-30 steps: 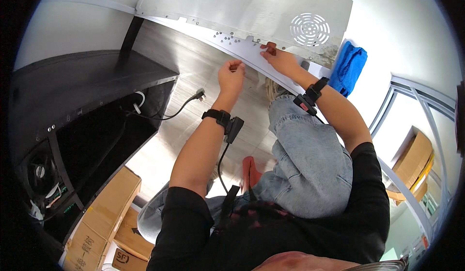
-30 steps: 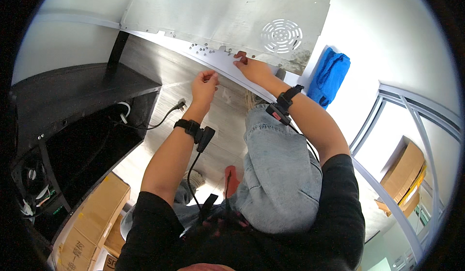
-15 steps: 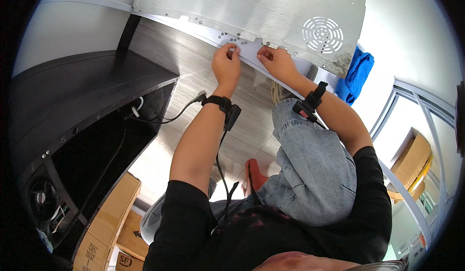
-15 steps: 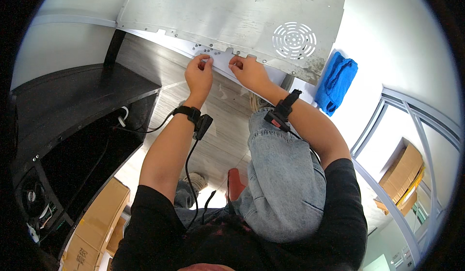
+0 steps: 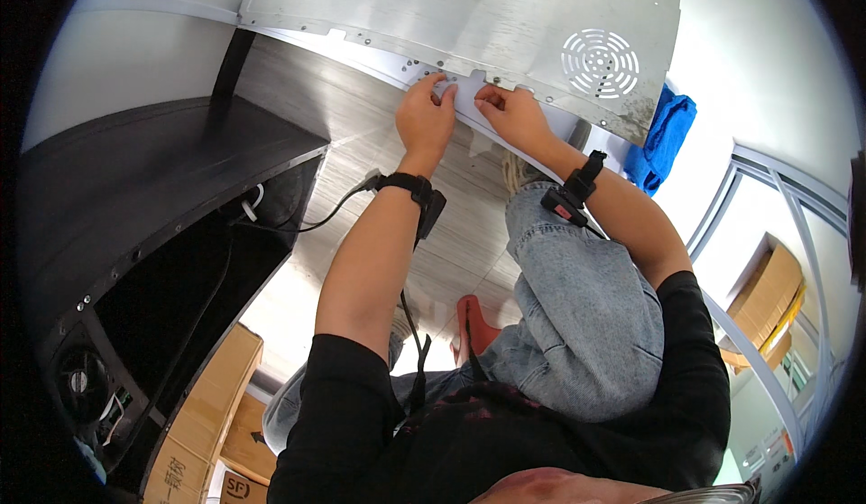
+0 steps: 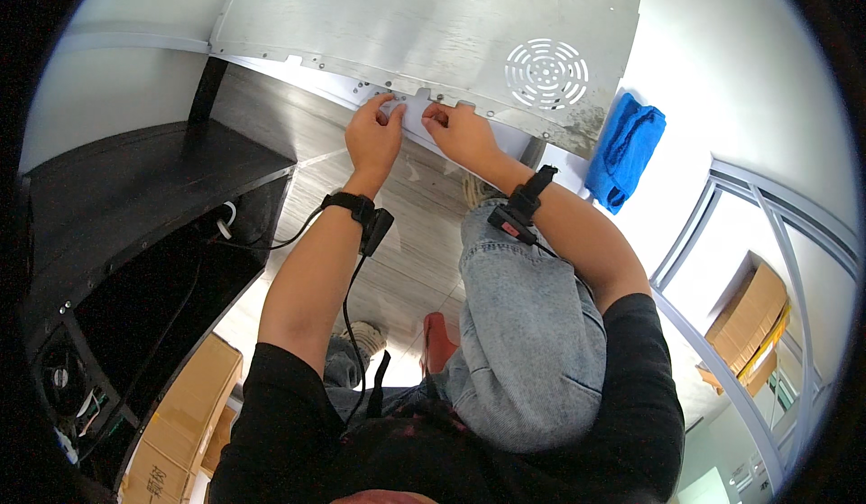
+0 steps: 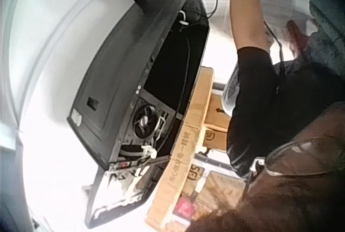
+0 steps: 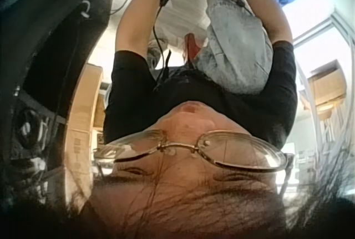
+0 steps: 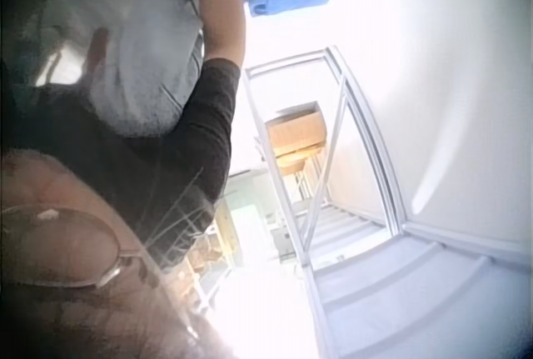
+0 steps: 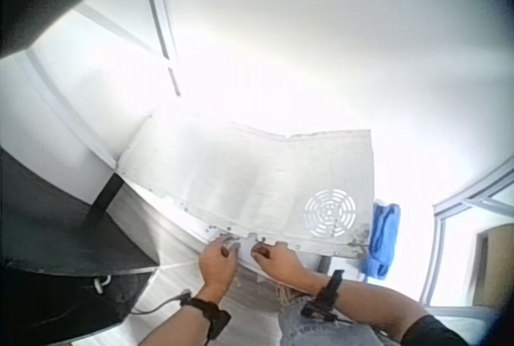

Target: The person wipes the interior of an electronic device with a blue cloth, then installs a metal backplate and secures it with screws using a screwdriver. The person also attaches an antenna to the device.

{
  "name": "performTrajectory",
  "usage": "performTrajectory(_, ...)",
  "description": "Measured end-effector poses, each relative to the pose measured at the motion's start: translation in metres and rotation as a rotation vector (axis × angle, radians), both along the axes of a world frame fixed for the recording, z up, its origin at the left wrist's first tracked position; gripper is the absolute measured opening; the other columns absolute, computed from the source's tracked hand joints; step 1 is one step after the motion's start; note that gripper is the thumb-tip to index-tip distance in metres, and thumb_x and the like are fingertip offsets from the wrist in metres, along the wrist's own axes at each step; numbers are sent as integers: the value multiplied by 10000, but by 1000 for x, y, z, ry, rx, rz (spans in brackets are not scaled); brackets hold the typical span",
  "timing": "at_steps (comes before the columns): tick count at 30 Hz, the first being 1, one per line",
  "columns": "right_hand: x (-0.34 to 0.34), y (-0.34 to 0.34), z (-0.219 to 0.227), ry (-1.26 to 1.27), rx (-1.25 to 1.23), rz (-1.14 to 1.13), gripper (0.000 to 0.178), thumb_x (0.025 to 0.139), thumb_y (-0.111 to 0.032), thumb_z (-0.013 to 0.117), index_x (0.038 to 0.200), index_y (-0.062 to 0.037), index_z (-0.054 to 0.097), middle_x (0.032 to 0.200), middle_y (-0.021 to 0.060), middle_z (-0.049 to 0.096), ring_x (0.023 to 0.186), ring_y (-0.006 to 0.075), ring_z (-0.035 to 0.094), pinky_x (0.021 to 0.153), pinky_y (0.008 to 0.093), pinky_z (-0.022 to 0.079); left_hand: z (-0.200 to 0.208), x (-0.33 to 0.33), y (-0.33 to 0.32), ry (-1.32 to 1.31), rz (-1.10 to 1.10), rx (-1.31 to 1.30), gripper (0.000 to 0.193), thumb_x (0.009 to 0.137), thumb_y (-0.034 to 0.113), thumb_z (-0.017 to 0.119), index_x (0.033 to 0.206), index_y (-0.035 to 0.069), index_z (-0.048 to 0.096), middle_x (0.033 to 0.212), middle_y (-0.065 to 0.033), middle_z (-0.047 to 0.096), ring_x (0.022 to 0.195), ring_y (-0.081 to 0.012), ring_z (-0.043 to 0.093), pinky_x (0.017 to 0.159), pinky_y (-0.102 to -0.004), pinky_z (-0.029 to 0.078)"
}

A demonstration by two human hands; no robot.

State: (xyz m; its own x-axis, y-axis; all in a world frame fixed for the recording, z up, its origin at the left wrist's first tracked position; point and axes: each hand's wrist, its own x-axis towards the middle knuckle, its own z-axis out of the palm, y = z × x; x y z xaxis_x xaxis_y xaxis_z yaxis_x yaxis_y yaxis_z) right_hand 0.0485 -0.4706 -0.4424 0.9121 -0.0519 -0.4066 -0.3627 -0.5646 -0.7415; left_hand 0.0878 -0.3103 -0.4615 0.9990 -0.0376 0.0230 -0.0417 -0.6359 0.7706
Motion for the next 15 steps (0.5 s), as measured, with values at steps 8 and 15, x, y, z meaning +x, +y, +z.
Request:
performTrajectory(8,1,1,3,28,8,-25,245,886,-328,598,1019,-139,677,874,146,653,813,293,656,745,375,521,-2,4,-2,0,5,-81,180,814,188,734,948,68,727,693,-57,609,582,-168,537,559,-313,440)
performTrajectory(15,-2,-3,9,158,572,-70,259,934,-258,567,1078,-60,650,889,112,671,749,211,664,682,321,516,31,-23,-4,436,46,-692,174,892,145,693,986,0,716,750,16,608,722,-66,531,630,-223,441)
